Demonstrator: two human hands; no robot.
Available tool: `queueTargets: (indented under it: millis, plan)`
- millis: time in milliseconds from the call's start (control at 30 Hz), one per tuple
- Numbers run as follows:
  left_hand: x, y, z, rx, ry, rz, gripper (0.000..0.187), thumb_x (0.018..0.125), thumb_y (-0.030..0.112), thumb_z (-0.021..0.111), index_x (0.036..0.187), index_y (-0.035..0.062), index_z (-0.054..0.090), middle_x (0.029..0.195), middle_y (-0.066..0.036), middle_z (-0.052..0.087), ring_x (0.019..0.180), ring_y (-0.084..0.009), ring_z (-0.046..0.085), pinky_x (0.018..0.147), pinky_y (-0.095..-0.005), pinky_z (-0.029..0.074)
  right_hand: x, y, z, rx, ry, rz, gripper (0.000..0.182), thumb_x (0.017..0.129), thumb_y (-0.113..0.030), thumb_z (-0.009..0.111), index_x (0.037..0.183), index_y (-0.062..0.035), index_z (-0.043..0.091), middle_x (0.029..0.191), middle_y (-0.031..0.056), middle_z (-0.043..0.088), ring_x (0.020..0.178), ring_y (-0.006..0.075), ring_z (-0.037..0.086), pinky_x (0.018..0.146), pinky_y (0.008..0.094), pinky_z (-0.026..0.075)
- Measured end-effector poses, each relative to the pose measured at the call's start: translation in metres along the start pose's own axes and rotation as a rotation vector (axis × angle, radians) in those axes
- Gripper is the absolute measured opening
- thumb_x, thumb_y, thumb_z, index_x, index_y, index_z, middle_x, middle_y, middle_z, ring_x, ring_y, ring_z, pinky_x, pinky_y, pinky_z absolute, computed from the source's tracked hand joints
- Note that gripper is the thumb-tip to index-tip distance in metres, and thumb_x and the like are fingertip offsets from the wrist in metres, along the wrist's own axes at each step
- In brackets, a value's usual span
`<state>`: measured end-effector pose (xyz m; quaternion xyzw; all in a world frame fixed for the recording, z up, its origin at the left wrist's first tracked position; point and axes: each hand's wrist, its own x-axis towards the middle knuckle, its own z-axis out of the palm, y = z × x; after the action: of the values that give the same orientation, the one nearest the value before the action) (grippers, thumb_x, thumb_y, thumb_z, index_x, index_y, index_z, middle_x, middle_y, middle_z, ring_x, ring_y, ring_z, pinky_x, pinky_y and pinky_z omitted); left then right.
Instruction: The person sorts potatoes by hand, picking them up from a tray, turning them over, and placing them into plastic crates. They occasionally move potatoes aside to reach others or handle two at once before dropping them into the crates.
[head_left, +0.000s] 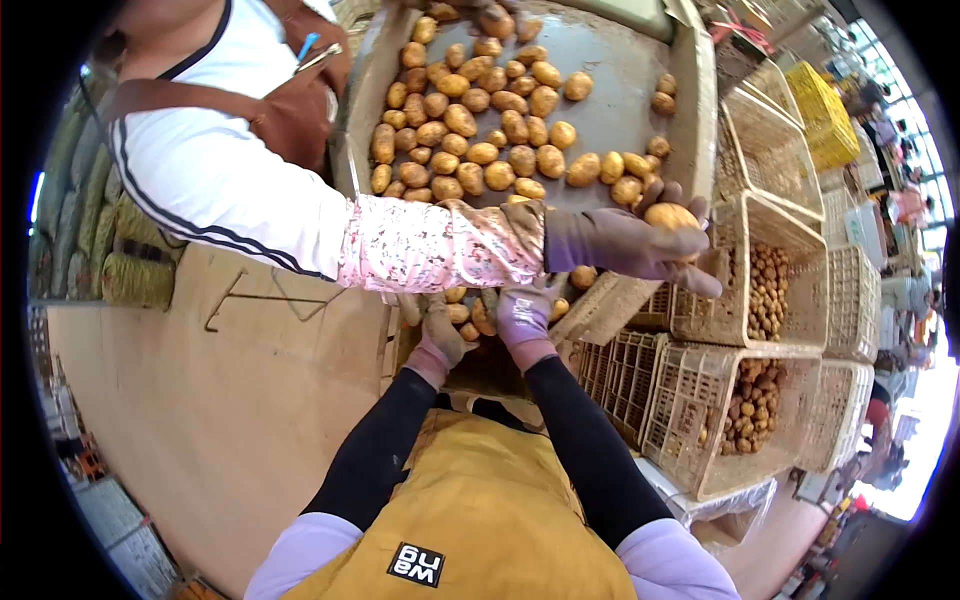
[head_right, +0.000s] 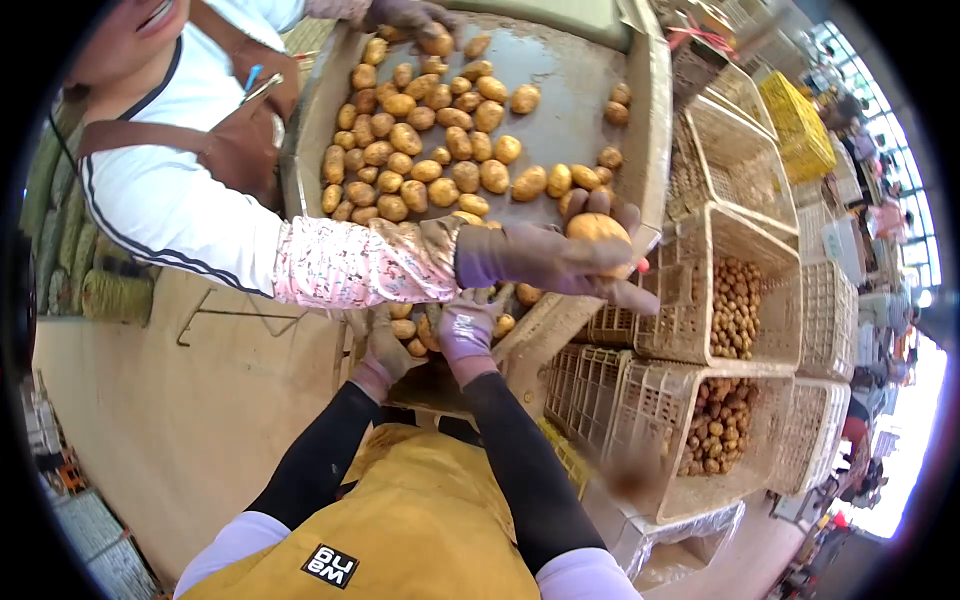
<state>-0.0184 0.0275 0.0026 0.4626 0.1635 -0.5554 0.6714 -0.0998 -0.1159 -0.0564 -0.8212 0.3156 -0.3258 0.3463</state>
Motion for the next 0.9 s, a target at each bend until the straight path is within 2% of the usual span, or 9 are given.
queueTargets:
  millis: [67, 100, 133, 167, 333, 467, 633, 833, 900]
  plan:
    - [-0.018, 0.010, 0.023, 0.020, 0.063, 0.033, 0.040, 0.098, 0.056, 0.046, 0.105, 0.0203, 0.062, 0.091, -0.003, 0.068, 0.071, -0.0219, 0.063, 0.061, -0.0431, 0.051, 0.016, -0.031, -0.023, -0.872, -0.638, 0.283, 0.065, 0.100, -0.055, 0.034, 0.155, -0.0188, 0.038, 0.164, 0.0074, 0.031, 0.153, 0.0307, 0.022, 0.117, 0.0724, 0.000]
    - [-0.015, 0.009, 0.015, 0.020, -0.116, 0.049, 0.043, 0.098, 0.058, 0.045, 0.105, 0.0195, 0.062, 0.091, -0.003, 0.068, 0.071, -0.0222, 0.064, 0.061, -0.0440, 0.052, -0.004, -0.006, -0.002, -0.086, -0.305, 0.264, 0.060, 0.101, -0.046, 0.038, 0.153, -0.0165, 0.041, 0.162, 0.0078, 0.035, 0.152, 0.0320, 0.024, 0.117, 0.0735, 0.002]
    - [-0.009, 0.008, 0.004, 0.020, -0.303, 0.052, 0.046, 0.098, 0.061, 0.044, 0.105, 0.0188, 0.062, 0.091, -0.002, 0.068, 0.072, -0.0225, 0.064, 0.062, -0.0449, 0.052, 0.046, -0.118, -0.082, -0.787, -0.792, 0.191, 0.060, 0.098, -0.037, 0.044, 0.153, -0.0126, 0.041, 0.161, 0.0133, 0.035, 0.152, 0.0345, 0.026, 0.115, 0.0751, 0.007]
    - [0.006, 0.003, -0.024, 0.013, -0.409, 0.078, 0.049, 0.099, 0.060, 0.043, 0.115, 0.0166, 0.061, 0.101, -0.005, 0.067, 0.076, -0.0246, 0.064, 0.065, -0.0490, 0.053, 0.021, -0.088, -0.058, -0.692, -0.180, -0.082, 0.059, 0.094, -0.038, 0.051, 0.142, -0.0040, 0.052, 0.151, 0.0213, 0.046, 0.144, 0.0402, 0.036, 0.118, 0.0660, 0.017]
    - [0.015, 0.024, -0.033, 0.011, -0.211, -0.337, 0.100, 0.083, 0.085, 0.047, 0.160, 0.0260, 0.023, 0.164, -0.009, 0.025, 0.149, -0.0407, 0.023, 0.112, -0.0723, 0.023, 0.027, -0.112, -0.085, -0.577, -0.437, 0.024, 0.071, 0.091, -0.023, 0.048, 0.154, 0.0042, 0.032, 0.162, 0.0231, 0.028, 0.154, 0.0390, 0.016, 0.118, 0.0709, 0.005]
    - [0.012, 0.040, 0.006, 0.071, 0.072, -0.410, 0.097, 0.080, 0.085, 0.052, 0.155, 0.0269, 0.033, 0.161, -0.007, 0.032, 0.145, -0.0401, 0.028, 0.110, -0.0734, 0.020, 0.010, -0.097, -0.064, -0.521, -0.194, 0.018, 0.069, 0.092, -0.024, 0.050, 0.154, 0.0001, 0.033, 0.164, 0.0219, 0.025, 0.154, 0.0391, 0.018, 0.121, 0.0643, 0.008]
    - [-0.005, 0.042, 0.023, 0.145, -0.052, -0.392, 0.076, 0.090, 0.073, 0.048, 0.151, 0.0280, 0.041, 0.157, -0.004, 0.039, 0.145, -0.0361, 0.031, 0.108, -0.0733, 0.021, -0.010, -0.138, -0.209, -0.049, 0.170, -0.268, 0.044, 0.079, -0.016, 0.070, 0.121, -0.0071, 0.063, 0.121, 0.0163, 0.063, 0.118, 0.0349, 0.059, 0.100, 0.0418, 0.048]
    - [-0.052, 0.029, 0.078, 0.077, -0.017, -0.168, 0.087, 0.084, 0.073, 0.056, 0.156, 0.0296, 0.032, 0.162, -0.003, 0.029, 0.147, -0.0362, 0.026, 0.110, -0.0697, 0.022, -0.139, -0.007, -0.459, -0.705, 0.482, 0.778, 0.049, 0.087, -0.024, 0.072, 0.126, 0.0031, 0.057, 0.116, 0.0218, 0.062, 0.111, 0.0349, 0.059, 0.097, 0.0442, 0.047]
    - [-0.029, 0.028, 0.056, 0.054, -0.032, -0.187, 0.091, 0.082, 0.078, 0.056, 0.155, 0.0282, 0.033, 0.161, -0.005, 0.030, 0.146, -0.0360, 0.028, 0.110, -0.0678, 0.029, -0.207, 0.028, -0.472, -0.971, 0.542, 0.587, 0.046, 0.093, -0.026, 0.069, 0.126, 0.0022, 0.057, 0.106, 0.0247, 0.067, 0.096, 0.0425, 0.064, 0.097, 0.0495, 0.047]
